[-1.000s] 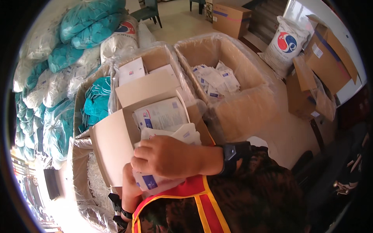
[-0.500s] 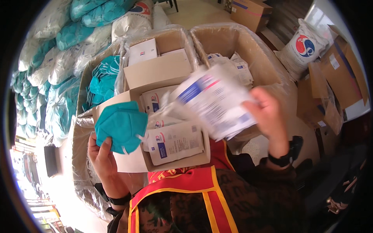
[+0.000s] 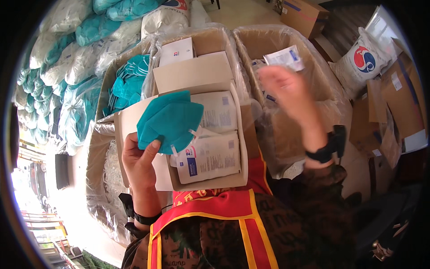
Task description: The recorder is sorting and packaging individual face masks into boxes.
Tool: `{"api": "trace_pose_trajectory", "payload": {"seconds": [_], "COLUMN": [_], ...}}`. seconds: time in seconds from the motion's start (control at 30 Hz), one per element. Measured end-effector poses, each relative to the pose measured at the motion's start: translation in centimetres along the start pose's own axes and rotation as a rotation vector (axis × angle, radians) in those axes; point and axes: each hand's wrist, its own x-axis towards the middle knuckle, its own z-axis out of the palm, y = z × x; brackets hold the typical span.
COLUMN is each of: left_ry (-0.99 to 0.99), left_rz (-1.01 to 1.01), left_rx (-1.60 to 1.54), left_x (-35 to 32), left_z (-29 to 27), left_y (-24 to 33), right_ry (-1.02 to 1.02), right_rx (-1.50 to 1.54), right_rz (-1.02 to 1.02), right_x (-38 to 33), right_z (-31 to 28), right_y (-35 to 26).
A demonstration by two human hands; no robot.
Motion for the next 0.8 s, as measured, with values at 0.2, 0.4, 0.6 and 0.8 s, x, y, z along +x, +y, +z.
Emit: {"api": "trace_pose_trajectory", "payload": {"seconds": [0.2, 0.4, 0.6, 0.8], "left_ry": [-0.135, 0.126, -0.143, 0.098], "left_rz": [-0.016, 0.166, 0.130, -0.293], "left_rx": [0.001, 0.210, 0.038, -0.617], "left_x": [-0.6, 0.9, -0.3, -0.8], "left_z": [1.2, -3.3, -1.7, 0.2], "left_y": [0.8, 0.7, 1.4, 2.9], "right_ry": [-0.249, -0.624, -0.218, -0.223], "right_rx": [-0.131, 0.210, -0.018, -0.080], "right_rz": [-0.177, -0.138, -0.466, -0.458], "right_x": [-2.0, -4.6, -2.7, -1.8], "right_z": [9.0, 7.3, 8.9, 12.5], "right_y": [-5.1, -7.3, -7.8, -7.8]}}
